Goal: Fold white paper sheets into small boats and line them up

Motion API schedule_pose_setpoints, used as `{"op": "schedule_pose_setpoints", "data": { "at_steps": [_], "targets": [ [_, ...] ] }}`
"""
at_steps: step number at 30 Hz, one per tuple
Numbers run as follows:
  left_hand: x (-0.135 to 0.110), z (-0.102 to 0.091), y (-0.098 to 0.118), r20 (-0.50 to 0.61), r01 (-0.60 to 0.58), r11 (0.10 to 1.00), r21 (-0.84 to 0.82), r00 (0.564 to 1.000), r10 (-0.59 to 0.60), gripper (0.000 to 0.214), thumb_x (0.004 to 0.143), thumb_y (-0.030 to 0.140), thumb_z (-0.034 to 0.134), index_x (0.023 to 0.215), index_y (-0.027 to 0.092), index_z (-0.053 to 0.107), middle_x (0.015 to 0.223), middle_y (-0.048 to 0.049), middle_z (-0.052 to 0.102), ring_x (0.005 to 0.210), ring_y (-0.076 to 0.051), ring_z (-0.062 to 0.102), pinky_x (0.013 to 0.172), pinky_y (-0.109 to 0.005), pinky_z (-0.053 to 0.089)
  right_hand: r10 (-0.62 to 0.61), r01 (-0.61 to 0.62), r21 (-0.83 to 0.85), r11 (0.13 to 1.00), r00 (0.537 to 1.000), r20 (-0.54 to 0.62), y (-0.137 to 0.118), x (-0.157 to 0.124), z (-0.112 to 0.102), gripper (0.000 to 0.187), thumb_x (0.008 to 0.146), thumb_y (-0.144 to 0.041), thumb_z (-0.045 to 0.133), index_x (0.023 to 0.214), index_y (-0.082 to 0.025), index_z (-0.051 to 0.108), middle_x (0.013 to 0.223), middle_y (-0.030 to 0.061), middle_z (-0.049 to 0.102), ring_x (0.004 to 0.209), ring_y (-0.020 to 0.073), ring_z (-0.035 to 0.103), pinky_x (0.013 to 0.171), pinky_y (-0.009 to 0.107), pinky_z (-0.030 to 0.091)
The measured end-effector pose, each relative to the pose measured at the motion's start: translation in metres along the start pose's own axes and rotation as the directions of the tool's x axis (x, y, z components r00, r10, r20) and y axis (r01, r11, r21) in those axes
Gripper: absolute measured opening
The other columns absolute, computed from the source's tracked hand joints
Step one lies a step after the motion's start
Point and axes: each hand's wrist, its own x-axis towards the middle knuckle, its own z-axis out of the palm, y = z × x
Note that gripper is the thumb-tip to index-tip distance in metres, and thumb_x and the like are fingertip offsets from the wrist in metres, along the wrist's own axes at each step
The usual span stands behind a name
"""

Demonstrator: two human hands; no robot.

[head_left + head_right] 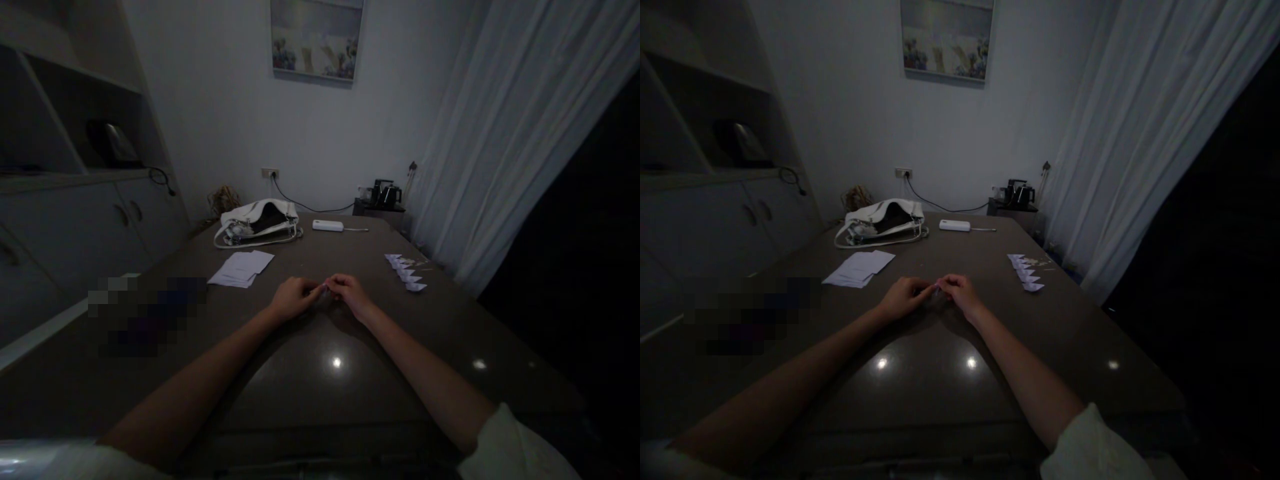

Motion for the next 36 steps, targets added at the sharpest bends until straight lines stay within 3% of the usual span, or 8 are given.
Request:
{"op": "schedule_pose_setpoints", "data": {
  "at_steps": [13,18,23,29,36],
  "targets": [
    [0.0024,0.0004,0.0004,0.018,-0.011,0.999,0.043,1.0,0.011,0.047,0.093,0.043,0.035,0.072,0.014,0.066,0.064,-0.0055,0.065,0.054,-0.012,0.053,0.055,-0.021,0.031,-0.015,0.017,-0.06,0.998,1.0,0.021,-0.0009,-0.0004,0.0006,0.033,0.067,-0.047,0.067,0.069,-0.014,0.067,0.058,-0.0009,0.055,0.052,0.0089,0.044,0.047,0.021,0.029],
    [0.0006,0.0003,0.0016,0.058,-0.011,0.999,0.053,0.998,0.008,0.052,0.093,0.048,0.032,0.076,0.014,0.068,0.058,-0.0022,0.061,0.05,-0.011,0.049,0.05,-0.021,0.026,-0.043,0.044,-0.078,0.996,0.999,0.014,0.0014,0.0005,0.001,0.032,0.066,-0.047,0.068,0.064,-0.015,0.065,0.055,-0.0025,0.052,0.051,0.0086,0.041,0.048,0.021,0.029],
    [-0.0005,-0.0022,0.0015,0.04,0.015,0.995,0.102,0.999,-0.019,0.05,0.087,0.055,0.041,0.076,0.014,0.069,0.06,-0.0028,0.061,0.053,-0.012,0.049,0.051,-0.021,0.024,-0.043,0.045,-0.086,0.995,0.999,0.024,0.0005,0.0002,0.0009,0.034,0.065,-0.047,0.069,0.061,-0.015,0.062,0.054,-0.003,0.051,0.049,0.0084,0.04,0.048,0.022,0.027],
    [0.0011,-0.0001,-0.0005,0.035,0.002,0.992,0.125,0.999,-0.006,0.041,0.089,0.046,0.043,0.084,0.016,0.07,0.068,-0.0045,0.065,0.057,-0.013,0.052,0.052,-0.022,0.026,-0.06,0.061,-0.09,0.994,0.998,0.022,-0.0006,-0.0002,0.0017,0.036,0.062,-0.05,0.069,0.062,-0.015,0.062,0.052,-0.0035,0.049,0.048,0.0082,0.037,0.047,0.022,0.026],
    [0.0011,-0.0004,-0.0001,0.011,-0.018,0.989,0.145,1.0,0.017,0.042,0.089,0.046,0.042,0.078,0.015,0.069,0.068,-0.0058,0.064,0.061,-0.014,0.051,0.055,-0.023,0.027,-0.081,0.081,-0.08,0.993,0.997,0.004,-0.0015,-0.0013,0.0043,0.034,0.061,-0.05,0.07,0.062,-0.016,0.062,0.052,-0.0029,0.051,0.049,0.0089,0.039,0.048,0.022,0.028]
  ]
}}
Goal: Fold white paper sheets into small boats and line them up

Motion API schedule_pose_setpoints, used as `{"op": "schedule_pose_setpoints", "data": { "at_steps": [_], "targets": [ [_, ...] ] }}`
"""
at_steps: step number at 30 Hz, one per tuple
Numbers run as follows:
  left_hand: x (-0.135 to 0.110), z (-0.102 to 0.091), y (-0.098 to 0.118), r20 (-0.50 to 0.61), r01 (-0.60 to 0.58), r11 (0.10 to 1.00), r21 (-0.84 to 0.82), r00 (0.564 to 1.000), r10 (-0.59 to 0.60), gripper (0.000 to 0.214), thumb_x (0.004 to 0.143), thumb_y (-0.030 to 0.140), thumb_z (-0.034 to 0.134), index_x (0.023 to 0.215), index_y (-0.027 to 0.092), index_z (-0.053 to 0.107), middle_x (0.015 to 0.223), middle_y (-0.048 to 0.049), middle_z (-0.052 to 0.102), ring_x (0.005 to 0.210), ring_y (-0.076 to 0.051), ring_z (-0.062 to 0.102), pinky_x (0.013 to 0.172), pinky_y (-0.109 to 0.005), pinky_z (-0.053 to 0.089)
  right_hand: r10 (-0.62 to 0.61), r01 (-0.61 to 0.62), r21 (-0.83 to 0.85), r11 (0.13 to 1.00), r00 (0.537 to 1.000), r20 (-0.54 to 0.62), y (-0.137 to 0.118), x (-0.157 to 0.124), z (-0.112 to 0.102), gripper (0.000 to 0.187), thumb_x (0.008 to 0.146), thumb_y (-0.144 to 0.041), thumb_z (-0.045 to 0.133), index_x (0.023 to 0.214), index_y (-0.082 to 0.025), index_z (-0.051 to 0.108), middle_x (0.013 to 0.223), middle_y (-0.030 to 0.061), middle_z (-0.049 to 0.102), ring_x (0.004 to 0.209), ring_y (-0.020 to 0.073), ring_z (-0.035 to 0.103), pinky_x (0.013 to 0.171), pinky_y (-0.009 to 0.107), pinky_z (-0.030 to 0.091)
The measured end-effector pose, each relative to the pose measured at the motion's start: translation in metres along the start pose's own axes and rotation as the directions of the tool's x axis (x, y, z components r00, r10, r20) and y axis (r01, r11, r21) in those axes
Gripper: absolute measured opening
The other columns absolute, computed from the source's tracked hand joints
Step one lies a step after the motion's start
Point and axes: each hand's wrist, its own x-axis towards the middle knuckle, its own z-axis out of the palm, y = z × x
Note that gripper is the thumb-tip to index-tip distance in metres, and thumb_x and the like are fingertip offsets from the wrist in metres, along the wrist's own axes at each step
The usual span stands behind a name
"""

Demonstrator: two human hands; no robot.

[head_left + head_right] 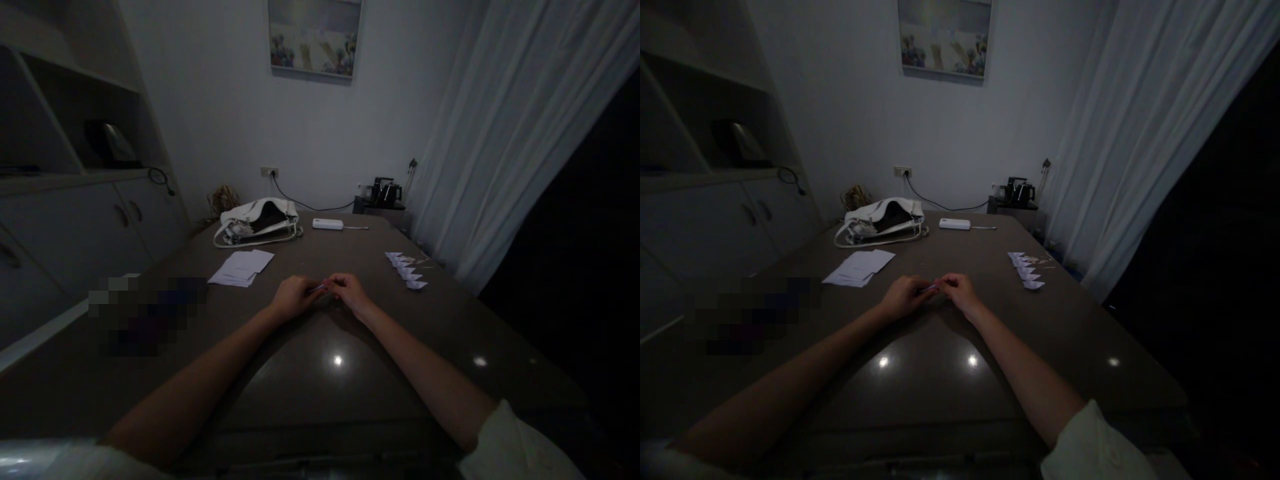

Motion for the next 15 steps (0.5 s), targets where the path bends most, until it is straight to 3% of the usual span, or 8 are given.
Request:
{"op": "schedule_pose_setpoints", "data": {
  "at_steps": [7,15],
  "targets": [
    [-0.0011,-0.0006,0.0013,0.024,0.018,0.998,-0.058,1.0,-0.017,0.046,0.088,0.051,0.041,0.079,0.015,0.069,0.062,-0.0019,0.062,0.055,-0.011,0.049,0.052,-0.021,0.026,0.002,-0.002,-0.002,1.0,1.0,-0.011,0.0026,0.0017,-0.0017,0.034,0.062,-0.049,0.07,0.063,-0.016,0.063,0.056,-0.0013,0.055,0.05,0.0095,0.041,0.048,0.022,0.027],
    [0.0002,-0.0009,0.0007,-0.031,0.047,0.995,-0.085,0.998,-0.05,0.046,0.089,0.05,0.041,0.08,0.014,0.07,0.068,-0.0053,0.066,0.057,-0.013,0.051,0.053,-0.021,0.029,-0.01,0.01,0.01,1.0,0.999,-0.047,0.0033,0.0037,-0.0045,0.032,0.063,-0.048,0.071,0.067,-0.017,0.066,0.063,0.001,0.06,0.056,0.0117,0.047,0.052,0.023,0.032]
  ]
}}
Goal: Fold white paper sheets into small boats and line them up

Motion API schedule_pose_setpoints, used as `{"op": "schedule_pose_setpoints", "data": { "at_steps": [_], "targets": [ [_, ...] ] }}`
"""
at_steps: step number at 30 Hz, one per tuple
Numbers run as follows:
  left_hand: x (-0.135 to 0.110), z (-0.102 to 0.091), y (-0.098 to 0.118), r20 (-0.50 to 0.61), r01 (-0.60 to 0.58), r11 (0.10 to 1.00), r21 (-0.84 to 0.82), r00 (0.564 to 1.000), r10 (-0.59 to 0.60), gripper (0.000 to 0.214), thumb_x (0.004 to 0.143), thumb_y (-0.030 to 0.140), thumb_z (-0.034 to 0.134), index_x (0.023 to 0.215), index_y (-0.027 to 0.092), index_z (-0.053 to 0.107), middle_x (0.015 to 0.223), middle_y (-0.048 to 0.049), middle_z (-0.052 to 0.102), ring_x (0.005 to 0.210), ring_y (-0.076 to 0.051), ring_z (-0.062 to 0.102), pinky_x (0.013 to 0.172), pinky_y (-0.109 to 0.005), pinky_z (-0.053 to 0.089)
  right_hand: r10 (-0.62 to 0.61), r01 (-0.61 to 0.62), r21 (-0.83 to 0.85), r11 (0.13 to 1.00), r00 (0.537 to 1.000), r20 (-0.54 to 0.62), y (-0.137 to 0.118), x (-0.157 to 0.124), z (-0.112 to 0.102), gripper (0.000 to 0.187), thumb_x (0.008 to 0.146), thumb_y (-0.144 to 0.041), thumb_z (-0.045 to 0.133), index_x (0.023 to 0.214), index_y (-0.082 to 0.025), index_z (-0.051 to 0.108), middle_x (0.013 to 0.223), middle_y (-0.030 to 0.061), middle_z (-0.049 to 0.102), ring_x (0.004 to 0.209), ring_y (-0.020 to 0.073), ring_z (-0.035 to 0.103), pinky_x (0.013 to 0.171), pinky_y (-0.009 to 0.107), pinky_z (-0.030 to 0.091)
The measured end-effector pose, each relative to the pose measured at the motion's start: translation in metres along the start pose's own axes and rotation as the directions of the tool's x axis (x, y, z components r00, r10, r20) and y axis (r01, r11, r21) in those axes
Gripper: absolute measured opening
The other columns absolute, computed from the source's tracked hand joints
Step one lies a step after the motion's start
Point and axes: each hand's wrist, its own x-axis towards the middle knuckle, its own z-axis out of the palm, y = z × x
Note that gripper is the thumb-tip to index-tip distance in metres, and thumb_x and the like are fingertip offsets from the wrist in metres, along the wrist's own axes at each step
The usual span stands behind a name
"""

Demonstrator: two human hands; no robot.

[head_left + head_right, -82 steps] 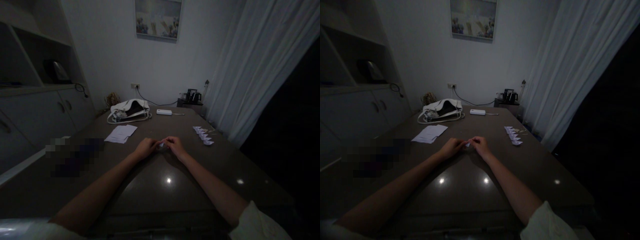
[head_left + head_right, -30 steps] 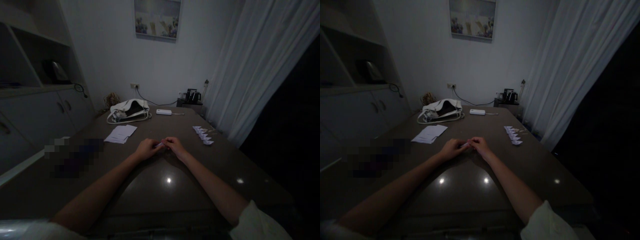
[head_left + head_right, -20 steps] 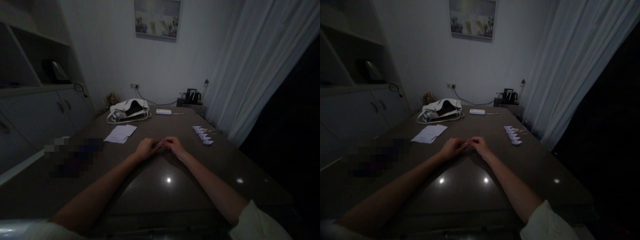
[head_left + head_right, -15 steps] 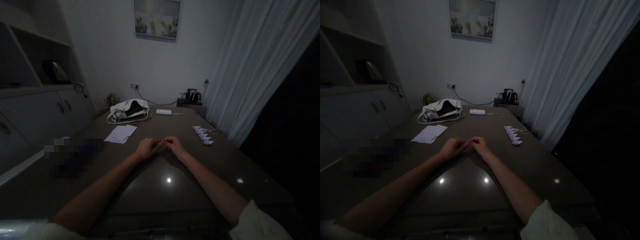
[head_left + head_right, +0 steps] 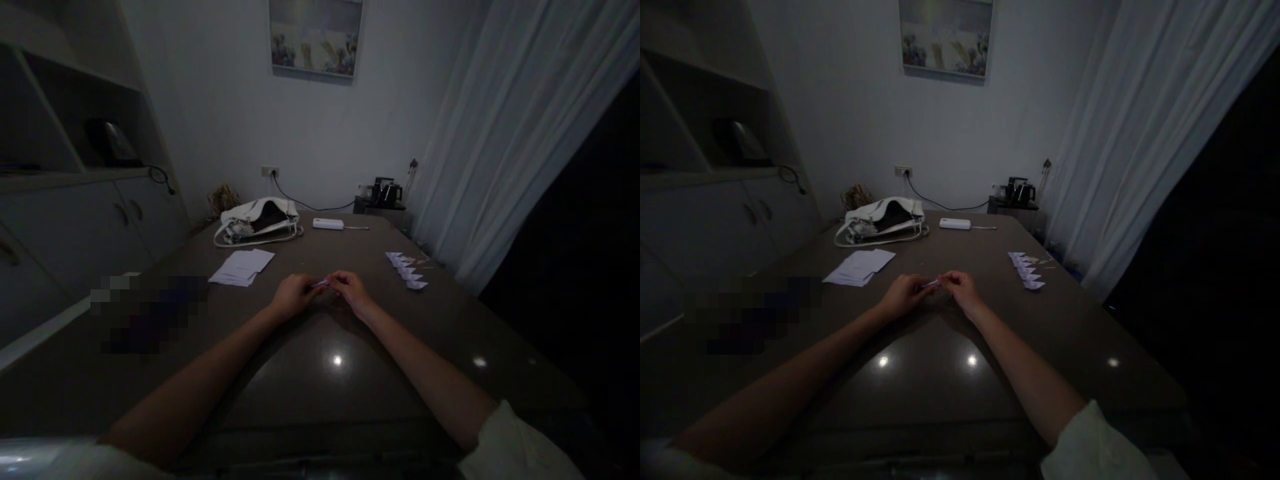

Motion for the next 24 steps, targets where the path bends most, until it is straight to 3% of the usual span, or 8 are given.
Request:
{"op": "schedule_pose_setpoints", "data": {
  "at_steps": [7,11,17,24],
  "targets": [
    [0.0009,-0.0004,0.001,-0.042,0.02,1.0,-0.012,0.999,-0.021,0.052,0.089,0.052,0.039,0.076,0.013,0.07,0.066,-0.0061,0.066,0.056,-0.013,0.052,0.053,-0.022,0.03,-0.022,0.022,-0.011,1.0,1.0,-0.017,-0.0028,-0.0026,0.0028,0.033,0.066,-0.05,0.067,0.071,-0.018,0.066,0.063,0.0006,0.059,0.052,0.0106,0.041,0.049,0.023,0.029],
    [-0.0002,-0.0009,0.0015,-0.02,0.033,0.999,-0.015,0.999,-0.033,0.051,0.09,0.052,0.037,0.081,0.014,0.07,0.066,-0.0054,0.067,0.055,-0.013,0.053,0.052,-0.021,0.029,-0.04,0.04,-0.015,0.999,0.999,-0.005,-0.0066,-0.0047,0.0038,0.028,0.066,-0.045,0.069,0.069,-0.017,0.066,0.065,0.0014,0.06,0.055,0.0114,0.044,0.051,0.023,0.031],
    [-0.0002,-0.0013,0.001,0.026,0.045,0.999,0.009,0.999,-0.045,0.046,0.094,0.043,0.033,0.083,0.018,0.07,0.065,-0.0049,0.067,0.057,-0.015,0.058,0.054,-0.022,0.031,-0.05,0.05,-0.029,0.998,0.999,-0.02,-0.0027,-0.0024,0.0008,0.025,0.065,-0.042,0.068,0.065,-0.018,0.063,0.061,0.0006,0.058,0.058,0.0124,0.047,0.053,0.024,0.033],
    [-0.0001,-0.0041,0.0009,-0.037,0.109,0.992,0.07,0.994,-0.107,0.039,0.092,0.037,0.039,0.077,0.016,0.068,0.068,-0.0082,0.067,0.062,-0.019,0.059,0.056,-0.024,0.03,-0.043,0.045,-0.071,0.996,0.999,0.023,-0.0026,-0.0033,0.0031,0.031,0.068,-0.046,0.065,0.075,-0.016,0.067,0.066,0.0021,0.061,0.055,0.0114,0.046,0.05,0.022,0.031]
  ]
}}
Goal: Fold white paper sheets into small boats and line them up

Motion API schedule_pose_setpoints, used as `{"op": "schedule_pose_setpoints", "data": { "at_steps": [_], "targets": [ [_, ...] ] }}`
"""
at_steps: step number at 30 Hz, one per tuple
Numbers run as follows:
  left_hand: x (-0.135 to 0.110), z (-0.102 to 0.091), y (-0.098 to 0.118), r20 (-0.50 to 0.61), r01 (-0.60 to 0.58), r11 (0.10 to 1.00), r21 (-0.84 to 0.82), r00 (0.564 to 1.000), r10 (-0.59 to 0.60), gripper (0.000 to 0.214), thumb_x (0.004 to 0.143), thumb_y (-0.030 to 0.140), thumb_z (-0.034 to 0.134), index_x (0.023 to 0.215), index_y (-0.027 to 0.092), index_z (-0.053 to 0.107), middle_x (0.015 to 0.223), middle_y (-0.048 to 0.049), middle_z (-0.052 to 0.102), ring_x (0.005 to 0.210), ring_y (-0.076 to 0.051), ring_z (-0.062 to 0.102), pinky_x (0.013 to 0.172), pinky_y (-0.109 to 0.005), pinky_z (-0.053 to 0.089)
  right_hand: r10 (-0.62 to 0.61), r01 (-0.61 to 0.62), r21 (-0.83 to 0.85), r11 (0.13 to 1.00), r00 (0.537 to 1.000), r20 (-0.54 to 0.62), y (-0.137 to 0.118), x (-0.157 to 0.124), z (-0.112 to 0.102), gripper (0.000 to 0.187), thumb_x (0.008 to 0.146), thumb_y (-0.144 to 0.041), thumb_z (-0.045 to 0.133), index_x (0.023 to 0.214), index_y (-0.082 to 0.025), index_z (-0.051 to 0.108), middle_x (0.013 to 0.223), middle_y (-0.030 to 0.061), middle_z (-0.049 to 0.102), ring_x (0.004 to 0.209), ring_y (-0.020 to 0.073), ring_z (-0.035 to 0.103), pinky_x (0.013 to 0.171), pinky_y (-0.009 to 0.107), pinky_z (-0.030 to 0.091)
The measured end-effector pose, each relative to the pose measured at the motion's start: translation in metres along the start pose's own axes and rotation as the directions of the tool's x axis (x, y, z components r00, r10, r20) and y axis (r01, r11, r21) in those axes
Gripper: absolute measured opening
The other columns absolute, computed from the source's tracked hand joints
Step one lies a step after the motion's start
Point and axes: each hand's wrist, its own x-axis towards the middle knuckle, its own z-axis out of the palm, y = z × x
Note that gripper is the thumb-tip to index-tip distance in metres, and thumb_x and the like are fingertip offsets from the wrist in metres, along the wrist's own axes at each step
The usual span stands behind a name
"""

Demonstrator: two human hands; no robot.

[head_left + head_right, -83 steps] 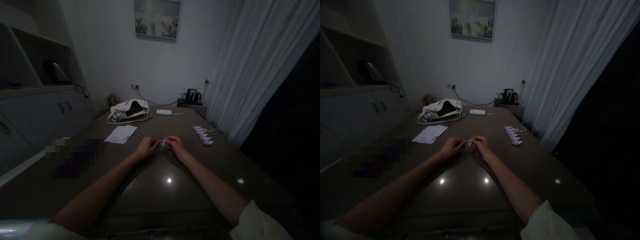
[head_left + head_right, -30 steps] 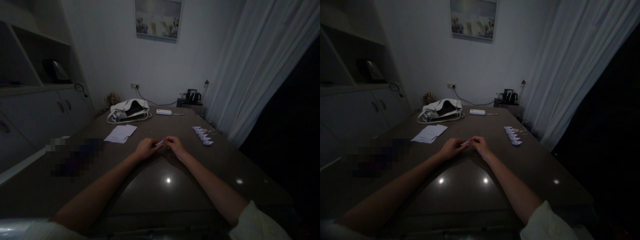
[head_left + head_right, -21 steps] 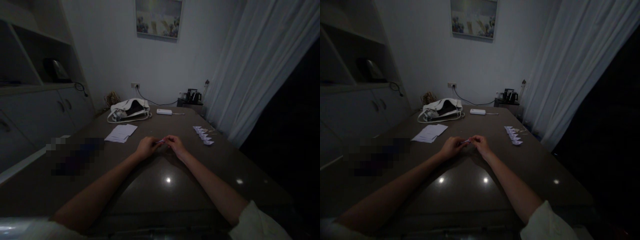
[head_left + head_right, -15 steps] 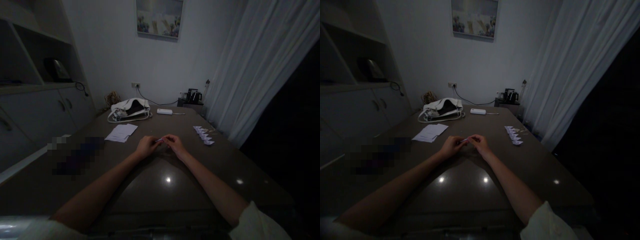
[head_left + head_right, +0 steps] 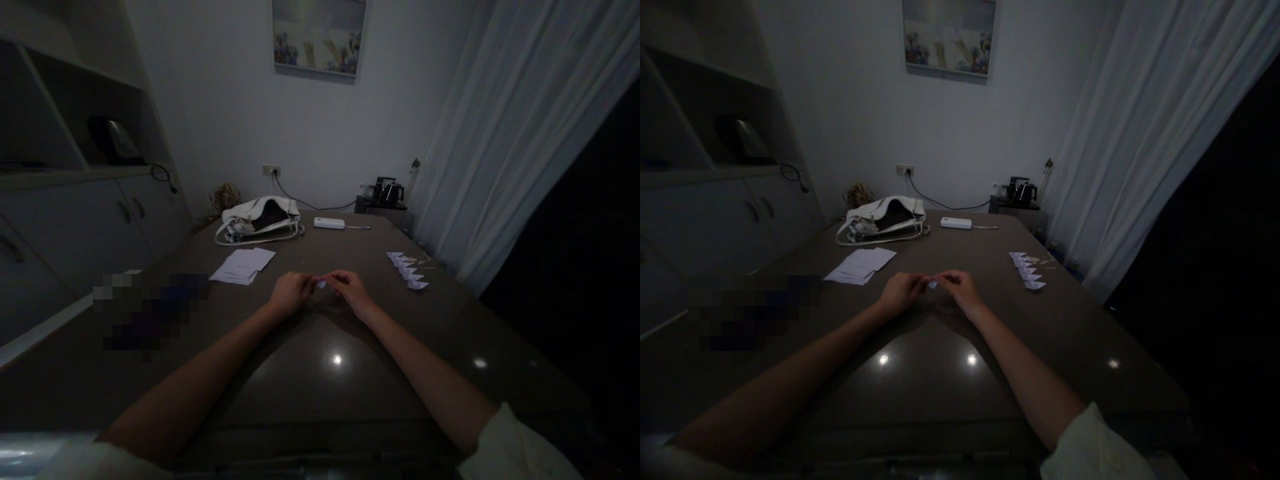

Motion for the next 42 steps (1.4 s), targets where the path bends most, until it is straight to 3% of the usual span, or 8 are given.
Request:
{"op": "schedule_pose_setpoints", "data": {
  "at_steps": [5,9,17,24,32,42],
  "targets": [
    [-0.001,-0.001,0.001,-0.026,0.006,0.999,-0.049,1.0,-0.007,0.039,0.092,0.033,0.036,0.077,0.016,0.068,0.068,-0.0069,0.068,0.06,-0.017,0.06,0.056,-0.023,0.033,-0.049,0.053,-0.032,0.998,0.994,0.092,-0.001,0.0,0.003,0.029,0.064,-0.043,0.07,0.065,-0.014,0.066,0.063,0.0009,0.061,0.061,0.0128,0.051,0.06,0.025,0.037],
    [0.0,0.002,-0.001,-0.032,-0.02,0.994,-0.111,0.999,0.016,0.041,0.093,0.036,0.035,0.076,0.016,0.067,0.07,-0.0065,0.069,0.063,-0.017,0.062,0.058,-0.023,0.036,-0.075,0.08,-0.051,0.995,0.993,0.09,0.002,0.002,0.002,0.025,0.065,-0.04,0.068,0.063,-0.015,0.064,0.063,0.0008,0.059,0.062,0.0136,0.051,0.064,0.026,0.038],
    [0.001,0.006,-0.004,-0.032,-0.081,0.967,-0.242,0.997,0.076,0.045,0.092,0.04,0.037,0.07,0.014,0.066,0.062,-0.0033,0.064,0.056,-0.014,0.057,0.058,-0.022,0.036,-0.026,0.027,-0.013,1.0,0.998,0.057,0.006,0.0,0.003,0.024,0.073,-0.041,0.06,0.072,-0.017,0.059,0.06,-0.0023,0.049,0.05,0.0096,0.04,0.046,0.021,0.029],
    [0.003,0.007,-0.004,-0.08,-0.076,0.905,-0.419,0.996,0.047,0.042,0.091,0.043,0.036,0.074,0.013,0.061,0.056,0.0009,0.054,0.053,-0.013,0.049,0.051,-0.021,0.035,-0.033,0.034,-0.007,0.999,0.998,0.053,0.005,0.003,0.0,0.026,0.068,-0.042,0.064,0.069,-0.018,0.056,0.061,-0.0016,0.051,0.055,0.0111,0.043,0.048,0.021,0.03],
    [0.005,0.008,-0.006,-0.083,-0.104,0.817,-0.568,0.994,0.069,0.031,0.086,0.039,0.047,0.094,0.013,0.062,0.073,-0.0028,0.064,0.064,-0.015,0.057,0.058,-0.022,0.042,-0.008,0.008,0.008,1.0,1.0,0.009,0.011,0.006,-0.001,0.029,0.067,-0.044,0.065,0.072,-0.016,0.06,0.058,-0.0019,0.051,0.049,0.0093,0.04,0.044,0.021,0.028],
    [0.003,0.013,-0.004,-0.04,-0.085,0.797,-0.598,0.996,0.076,0.038,0.085,0.039,0.052,0.11,0.011,0.056,0.071,-0.0047,0.067,0.052,-0.012,0.054,0.049,-0.02,0.038,0.048,-0.049,0.049,0.998,0.999,0.011,0.01,0.004,-0.002,0.033,0.068,-0.042,0.066,0.089,-0.016,0.063,0.07,0.0028,0.063,0.048,0.0088,0.044,0.044,0.02,0.03]
  ]
}}
